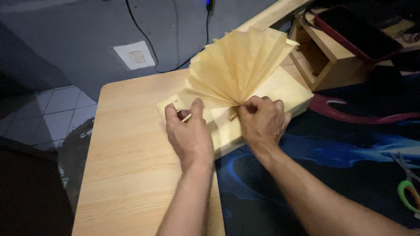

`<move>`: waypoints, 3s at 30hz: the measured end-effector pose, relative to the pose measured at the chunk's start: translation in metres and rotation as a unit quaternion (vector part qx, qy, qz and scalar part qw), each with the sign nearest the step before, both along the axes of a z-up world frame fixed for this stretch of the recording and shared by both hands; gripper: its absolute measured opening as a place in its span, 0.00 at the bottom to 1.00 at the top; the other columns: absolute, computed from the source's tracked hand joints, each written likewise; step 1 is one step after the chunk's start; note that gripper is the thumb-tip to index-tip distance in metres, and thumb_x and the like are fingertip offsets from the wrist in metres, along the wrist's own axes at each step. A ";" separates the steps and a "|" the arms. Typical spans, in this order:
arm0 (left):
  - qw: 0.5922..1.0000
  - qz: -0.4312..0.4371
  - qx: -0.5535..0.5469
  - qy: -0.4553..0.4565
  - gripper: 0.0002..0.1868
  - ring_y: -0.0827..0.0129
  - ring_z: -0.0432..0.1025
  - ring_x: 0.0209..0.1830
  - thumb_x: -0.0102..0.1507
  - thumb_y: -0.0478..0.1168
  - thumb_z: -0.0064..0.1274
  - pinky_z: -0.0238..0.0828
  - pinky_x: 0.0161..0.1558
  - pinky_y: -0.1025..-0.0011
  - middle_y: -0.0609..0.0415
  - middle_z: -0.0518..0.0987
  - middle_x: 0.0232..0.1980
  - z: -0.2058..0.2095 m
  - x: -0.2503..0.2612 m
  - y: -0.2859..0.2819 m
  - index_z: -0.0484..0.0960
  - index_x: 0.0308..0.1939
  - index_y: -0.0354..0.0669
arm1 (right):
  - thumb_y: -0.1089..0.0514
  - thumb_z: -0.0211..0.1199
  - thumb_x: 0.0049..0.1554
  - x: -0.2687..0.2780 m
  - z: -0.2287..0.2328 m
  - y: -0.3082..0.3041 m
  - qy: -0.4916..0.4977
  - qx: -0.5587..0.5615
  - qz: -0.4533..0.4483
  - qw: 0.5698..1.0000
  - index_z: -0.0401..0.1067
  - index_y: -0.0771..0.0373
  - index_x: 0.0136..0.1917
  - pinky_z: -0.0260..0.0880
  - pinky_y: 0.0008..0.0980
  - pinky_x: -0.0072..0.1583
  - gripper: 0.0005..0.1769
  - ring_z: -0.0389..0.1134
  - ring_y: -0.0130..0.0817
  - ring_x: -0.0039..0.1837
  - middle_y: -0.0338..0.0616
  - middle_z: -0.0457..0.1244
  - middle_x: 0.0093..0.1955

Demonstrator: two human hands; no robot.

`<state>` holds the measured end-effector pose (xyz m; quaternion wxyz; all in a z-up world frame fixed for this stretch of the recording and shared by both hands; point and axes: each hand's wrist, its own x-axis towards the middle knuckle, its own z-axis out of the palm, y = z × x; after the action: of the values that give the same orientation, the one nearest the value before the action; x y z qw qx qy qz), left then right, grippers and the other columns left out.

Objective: The person folds a yellow paper fan, cuts pieces of tape with scissors, and tapes the fan's base to secure it. The person repeatedly adjusts the folds and applies tape to the base of the fan.

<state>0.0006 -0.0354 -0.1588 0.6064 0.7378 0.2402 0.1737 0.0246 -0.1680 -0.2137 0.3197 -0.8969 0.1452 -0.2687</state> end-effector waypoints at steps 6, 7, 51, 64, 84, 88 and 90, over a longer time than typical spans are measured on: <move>0.998 0.046 -0.023 0.033 0.30 0.60 0.78 0.40 0.59 0.49 0.65 0.74 0.48 0.64 0.46 0.82 0.42 -0.007 -0.004 -0.019 0.68 0.54 0.35 | 0.46 0.70 0.46 0.004 0.004 0.000 0.027 0.027 -0.012 0.999 0.82 0.50 0.36 0.55 0.48 0.62 0.08 0.63 0.43 0.57 0.35 0.72 0.43; 0.999 0.007 0.010 0.038 0.23 0.59 0.79 0.41 0.61 0.47 0.61 0.74 0.48 0.64 0.46 0.83 0.42 -0.010 -0.008 -0.028 0.73 0.52 0.36 | 0.46 0.70 0.46 0.004 0.004 -0.001 0.025 0.023 -0.009 0.999 0.82 0.51 0.36 0.55 0.48 0.62 0.09 0.63 0.43 0.57 0.35 0.72 0.43; 0.867 -0.233 0.412 -0.156 0.16 0.40 0.77 0.44 0.61 0.31 0.47 0.73 0.49 0.51 0.32 0.82 0.40 -0.003 0.028 -0.034 0.84 0.51 0.37 | 0.59 0.71 0.44 0.013 0.030 -0.049 -0.134 -0.195 0.191 0.953 0.78 0.55 0.41 0.58 0.46 0.57 0.08 0.63 0.44 0.57 0.39 0.69 0.45; 0.842 -0.225 0.478 -0.107 0.17 0.42 0.77 0.41 0.58 0.32 0.55 0.74 0.45 0.52 0.37 0.81 0.39 -0.011 0.030 -0.051 0.76 0.51 0.34 | 0.55 0.68 0.51 0.002 0.030 -0.047 -0.107 -0.183 0.186 0.960 0.80 0.55 0.40 0.57 0.48 0.55 0.04 0.64 0.46 0.53 0.41 0.69 0.42; 0.966 -0.253 0.020 -0.059 0.30 0.72 0.80 0.38 0.55 0.33 0.57 0.77 0.40 0.71 0.52 0.87 0.43 0.038 0.017 -0.052 0.71 0.62 0.45 | 0.54 0.69 0.60 0.007 0.057 -0.086 0.098 0.646 0.295 0.697 0.72 0.60 0.45 0.61 0.18 0.38 0.10 0.60 0.19 0.36 0.32 0.61 0.38; 0.943 -0.318 -0.018 -0.093 0.30 0.69 0.78 0.38 0.55 0.32 0.56 0.75 0.39 0.71 0.48 0.87 0.43 0.052 0.007 -0.048 0.72 0.63 0.43 | 0.61 0.67 0.57 0.001 0.079 -0.093 0.121 0.680 0.308 0.655 0.71 0.63 0.52 0.61 0.15 0.36 0.11 0.63 0.19 0.36 0.34 0.63 0.38; 0.939 -0.331 -0.006 -0.092 0.30 0.67 0.79 0.37 0.55 0.32 0.56 0.75 0.38 0.69 0.49 0.87 0.42 0.062 0.001 -0.045 0.73 0.62 0.42 | 0.62 0.69 0.56 -0.003 0.088 -0.092 0.095 0.654 0.401 0.634 0.72 0.64 0.56 0.60 0.14 0.33 0.15 0.61 0.16 0.34 0.33 0.63 0.38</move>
<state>0.0018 -0.0806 -0.0972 0.6538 0.7526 -0.0735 0.0285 0.0221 -0.2605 -0.1253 0.8836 -0.4432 -0.0619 0.1380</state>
